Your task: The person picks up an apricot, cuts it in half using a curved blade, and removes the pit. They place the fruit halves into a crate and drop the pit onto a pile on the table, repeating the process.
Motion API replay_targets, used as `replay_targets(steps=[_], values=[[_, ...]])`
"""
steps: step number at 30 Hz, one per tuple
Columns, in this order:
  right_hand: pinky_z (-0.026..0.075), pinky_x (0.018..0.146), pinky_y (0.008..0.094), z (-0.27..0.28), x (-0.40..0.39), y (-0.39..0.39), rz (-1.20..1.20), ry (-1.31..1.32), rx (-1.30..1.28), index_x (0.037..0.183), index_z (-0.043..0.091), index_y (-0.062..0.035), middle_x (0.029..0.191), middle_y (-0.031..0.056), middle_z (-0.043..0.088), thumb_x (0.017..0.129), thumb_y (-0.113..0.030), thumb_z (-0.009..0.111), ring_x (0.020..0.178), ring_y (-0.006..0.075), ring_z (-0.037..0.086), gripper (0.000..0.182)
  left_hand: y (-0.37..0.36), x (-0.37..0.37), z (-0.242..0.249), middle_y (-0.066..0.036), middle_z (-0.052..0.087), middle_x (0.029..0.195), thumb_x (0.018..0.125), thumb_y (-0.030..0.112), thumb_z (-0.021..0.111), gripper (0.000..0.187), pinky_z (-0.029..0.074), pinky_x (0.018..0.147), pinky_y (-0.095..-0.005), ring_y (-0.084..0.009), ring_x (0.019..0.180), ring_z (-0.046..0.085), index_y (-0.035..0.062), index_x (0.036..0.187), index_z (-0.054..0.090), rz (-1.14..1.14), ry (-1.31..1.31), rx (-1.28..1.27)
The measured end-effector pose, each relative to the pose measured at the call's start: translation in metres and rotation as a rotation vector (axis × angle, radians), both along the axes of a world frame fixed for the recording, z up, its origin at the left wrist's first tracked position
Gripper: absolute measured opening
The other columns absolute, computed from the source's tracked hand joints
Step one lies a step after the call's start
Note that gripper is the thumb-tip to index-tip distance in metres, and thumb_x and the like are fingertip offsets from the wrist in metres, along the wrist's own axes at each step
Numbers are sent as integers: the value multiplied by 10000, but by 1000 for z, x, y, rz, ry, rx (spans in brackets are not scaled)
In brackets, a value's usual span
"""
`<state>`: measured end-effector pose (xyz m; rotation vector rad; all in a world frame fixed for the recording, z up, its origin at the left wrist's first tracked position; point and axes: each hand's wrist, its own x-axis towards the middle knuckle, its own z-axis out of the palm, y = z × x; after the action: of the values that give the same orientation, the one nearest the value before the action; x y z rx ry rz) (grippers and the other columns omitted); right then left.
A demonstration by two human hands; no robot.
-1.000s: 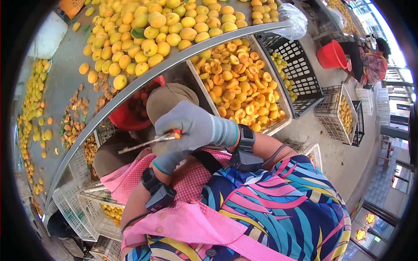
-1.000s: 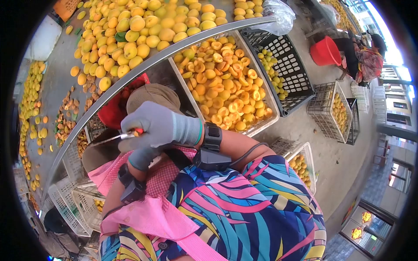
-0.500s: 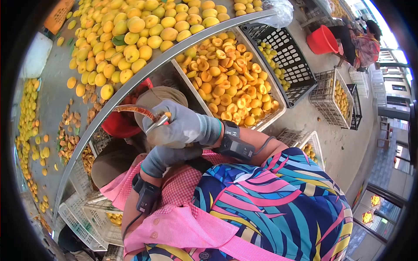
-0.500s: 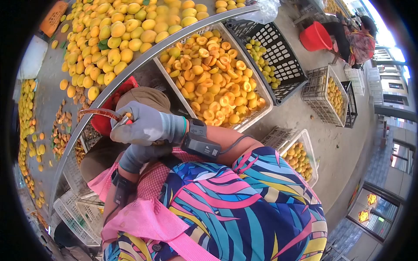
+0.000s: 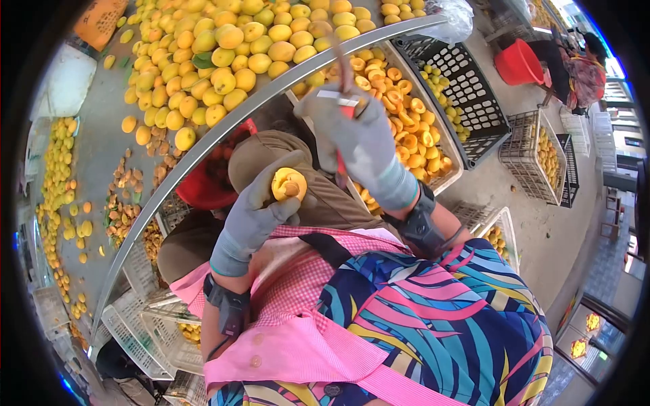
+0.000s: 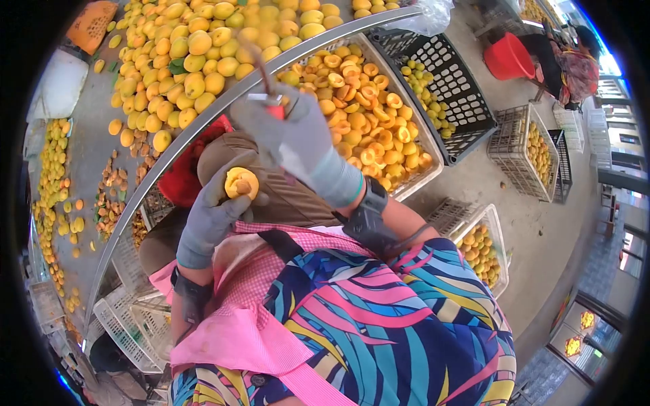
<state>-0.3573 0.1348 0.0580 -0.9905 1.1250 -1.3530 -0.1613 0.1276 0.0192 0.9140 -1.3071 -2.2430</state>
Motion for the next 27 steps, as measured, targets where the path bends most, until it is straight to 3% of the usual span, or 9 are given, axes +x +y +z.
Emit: replay_targets(steps=[2, 4, 8, 13, 16, 18, 21, 25, 27], values=[[348, 400, 198, -11, 18, 6, -2, -51, 61, 947, 597, -15, 651, 26, 574, 875, -135, 589, 430, 53, 474, 140, -3, 8, 5, -44, 604, 1039, 772, 110, 701, 637, 470, 673, -194, -71, 786, 568, 58, 1334, 405, -9, -54, -1], [448, 660, 186, -28, 30, 11, 98, -187, 136, 950, 564, -18, 825, -7, 590, 843, -112, 637, 756, 31, 540, 160, -2, 9, 4, -27, 612, 1017, 728, 97, 740, 621, 482, 755, -224, -94, 863, 575, 42, 1284, 469, 95, -204, -212], [469, 707, 217, -26, 49, 8, 163, 133, 174, 951, 559, -43, 873, 29, 593, 824, -187, 659, 785, 63, 561, 216, -6, 21, -11, -66, 623, 1035, 663, 113, 785, 616, 482, 826, -277, -163, 944, 597, 27, 1217, 527, 209, -261, -396], [393, 396, 190, -16, 63, 0, 349, -48, 386, 1119, 446, -61, 779, 33, 565, 850, -275, 622, 473, 71, 502, 386, -11, 45, -5, -159, 613, 1064, 598, 194, 806, 636, 487, 843, -348, -291, 970, 609, 37, 1163, 559, 257, -509, -781], [372, 367, 178, -16, 68, 0, 391, -186, 429, 1125, 440, -63, 731, 14, 558, 861, -306, 608, 428, 45, 468, 396, -6, 50, -4, -149, 618, 1055, 608, 237, 797, 623, 489, 842, -354, -291, 971, 608, 54, 1158, 569, 272, -499, -686], [362, 367, 164, -17, 66, 2, 416, -209, 417, 1107, 463, -62, 707, 3, 555, 882, -309, 583, 430, 35, 463, 355, -6, 55, -6, -70, 605, 1065, 675, 42, 758, 580, 475, 842, -277, -131, 948, 577, -10, 1204, 526, 233, -489, -760], [347, 366, 152, -14, 63, 4, 509, -353, 450, 1059, 507, -52, 692, -4, 557, 902, -283, 561, 445, 32, 467, 285, -4, 52, -4, -123, 627, 1068, 594, 266, 801, 629, 487, 851, -350, -279, 982, 608, 64, 1148, 581, 302, -499, -785], [336, 372, 139, -5, 67, 3, 518, -417, 493, 1007, 558, -44, 692, -2, 563, 922, -279, 527, 471, 29, 477, 252, -4, 56, -1, -117, 626, 1082, 598, 256, 800, 625, 484, 856, -341, -272, 988, 608, 67, 1153, 582, 321, -485, -799], [344, 378, 150, -8, 72, -1, 528, -383, 532, 1014, 570, -41, 698, 7, 569, 919, -303, 522, 480, 42, 487, 283, -5, 61, 3, -74, 608, 1106, 661, 105, 785, 630, 452, 880, -271, -129, 989, 566, -7, 1223, 525, 297, -432, -757]])
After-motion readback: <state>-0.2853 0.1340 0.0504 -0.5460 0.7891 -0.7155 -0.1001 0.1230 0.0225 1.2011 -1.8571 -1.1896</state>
